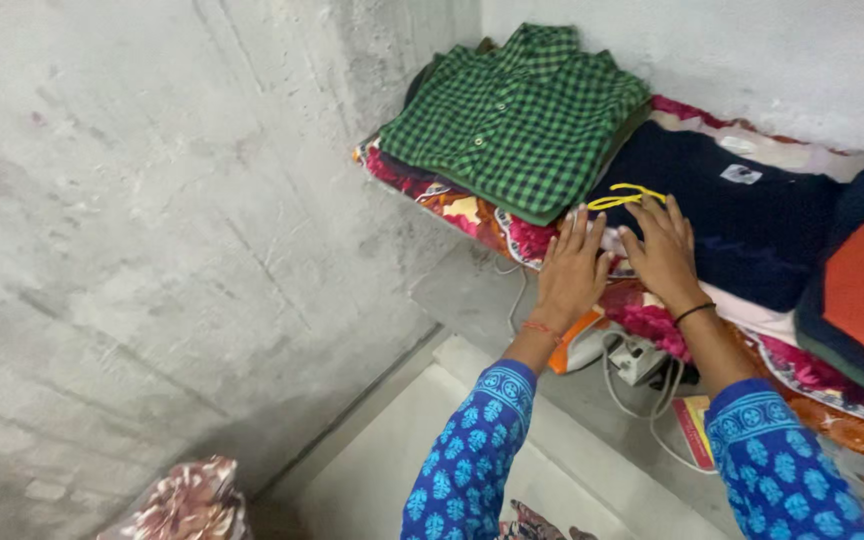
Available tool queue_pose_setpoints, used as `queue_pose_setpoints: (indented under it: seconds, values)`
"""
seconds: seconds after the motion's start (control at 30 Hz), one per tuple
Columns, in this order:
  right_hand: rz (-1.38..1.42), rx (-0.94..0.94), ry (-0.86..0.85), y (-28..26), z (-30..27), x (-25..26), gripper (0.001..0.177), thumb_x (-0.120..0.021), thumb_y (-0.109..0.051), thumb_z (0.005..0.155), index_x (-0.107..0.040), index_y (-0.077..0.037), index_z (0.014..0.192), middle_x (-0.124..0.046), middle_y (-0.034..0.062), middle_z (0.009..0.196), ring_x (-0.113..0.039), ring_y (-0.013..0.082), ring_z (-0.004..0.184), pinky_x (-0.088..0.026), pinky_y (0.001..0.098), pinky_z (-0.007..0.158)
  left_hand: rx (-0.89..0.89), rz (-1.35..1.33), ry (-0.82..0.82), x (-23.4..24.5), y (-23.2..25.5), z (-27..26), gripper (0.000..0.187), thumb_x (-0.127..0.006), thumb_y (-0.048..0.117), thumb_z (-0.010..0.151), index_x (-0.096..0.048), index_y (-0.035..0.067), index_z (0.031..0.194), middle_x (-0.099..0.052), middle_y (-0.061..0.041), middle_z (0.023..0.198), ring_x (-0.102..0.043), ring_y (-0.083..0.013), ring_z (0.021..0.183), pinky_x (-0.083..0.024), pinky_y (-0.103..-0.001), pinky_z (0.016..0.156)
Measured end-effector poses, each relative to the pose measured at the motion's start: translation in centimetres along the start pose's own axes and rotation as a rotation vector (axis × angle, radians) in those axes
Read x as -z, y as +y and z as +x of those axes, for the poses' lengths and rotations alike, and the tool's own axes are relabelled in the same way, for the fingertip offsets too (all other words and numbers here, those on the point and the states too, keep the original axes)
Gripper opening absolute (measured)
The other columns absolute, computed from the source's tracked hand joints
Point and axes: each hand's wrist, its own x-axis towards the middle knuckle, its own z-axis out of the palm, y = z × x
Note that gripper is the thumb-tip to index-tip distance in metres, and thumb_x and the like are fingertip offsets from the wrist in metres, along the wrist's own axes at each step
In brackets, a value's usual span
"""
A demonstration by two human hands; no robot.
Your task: The person picks up folded shirts from a shelf one at a time, places them on a floral-patterned surface, and smooths them with both hands. The shirts include a dark blue, black, gray, navy with yellow text, light pink, orange, dark blue, green, and green checkered shirt.
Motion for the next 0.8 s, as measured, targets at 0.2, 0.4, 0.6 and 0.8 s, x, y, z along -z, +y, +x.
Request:
queue_pose_setpoints:
  seconds: [0.2,0.4,0.6,0.8]
  values:
    - [-0.209,-0.075,-0.016,2.9,-0.1,-1.3,0.063,-0.068,-0.049,0.089,-0.065,-0.003,0.133,-0.062,0.0231,0.138,-0.056,0.0465,0.128,-0.045,0.0499,0.107,-0.022,0.055,-0.007,-4.8,-0.4,1.3,0.052,-0.056,0.026,0.098,-0.051,0.012,0.147,-0.050,-0.013,0.158,-0.048,-0.0317,0.144,-0.035,-0.049,0.119]
    - [-0.421,-0.294,-0.162,-1.7,2.6,0.2,0.059,-0.065,-0.057,0.090,-0.069,-0.008,0.122,-0.069,0.0178,0.116,-0.068,0.0385,0.104,-0.056,0.0500,0.085,0.002,-0.168,0.113,-3.7,0.0,0.4,0.053,-0.058,0.016,0.094,-0.053,0.000,0.144,-0.058,-0.016,0.145,-0.054,-0.0318,0.137,-0.037,-0.048,0.117]
    - [-0.152,-0.625,0.041,3.0,2.9,-0.4,0.043,-0.056,-0.047,0.105,-0.076,-0.010,0.114,-0.072,0.0187,0.103,-0.067,0.0414,0.094,-0.052,0.0511,0.079,-0.001,-0.129,0.094,-1.9,0.3,1.5,0.032,-0.058,0.013,0.097,-0.066,0.001,0.126,-0.065,-0.017,0.135,-0.059,-0.0307,0.128,-0.034,-0.049,0.119]
    - [0.773,-0.742,0.501,11.4,1.3,-2.6,0.053,-0.055,-0.044,0.122,-0.073,0.006,0.119,-0.056,0.0000,0.092,-0.045,0.0138,0.092,-0.041,0.0337,0.081,0.063,-0.529,0.056,-4.2,0.8,8.1,0.035,-0.056,0.023,0.099,-0.066,0.001,0.125,-0.069,-0.018,0.126,-0.059,-0.0358,0.131,-0.043,-0.049,0.116]
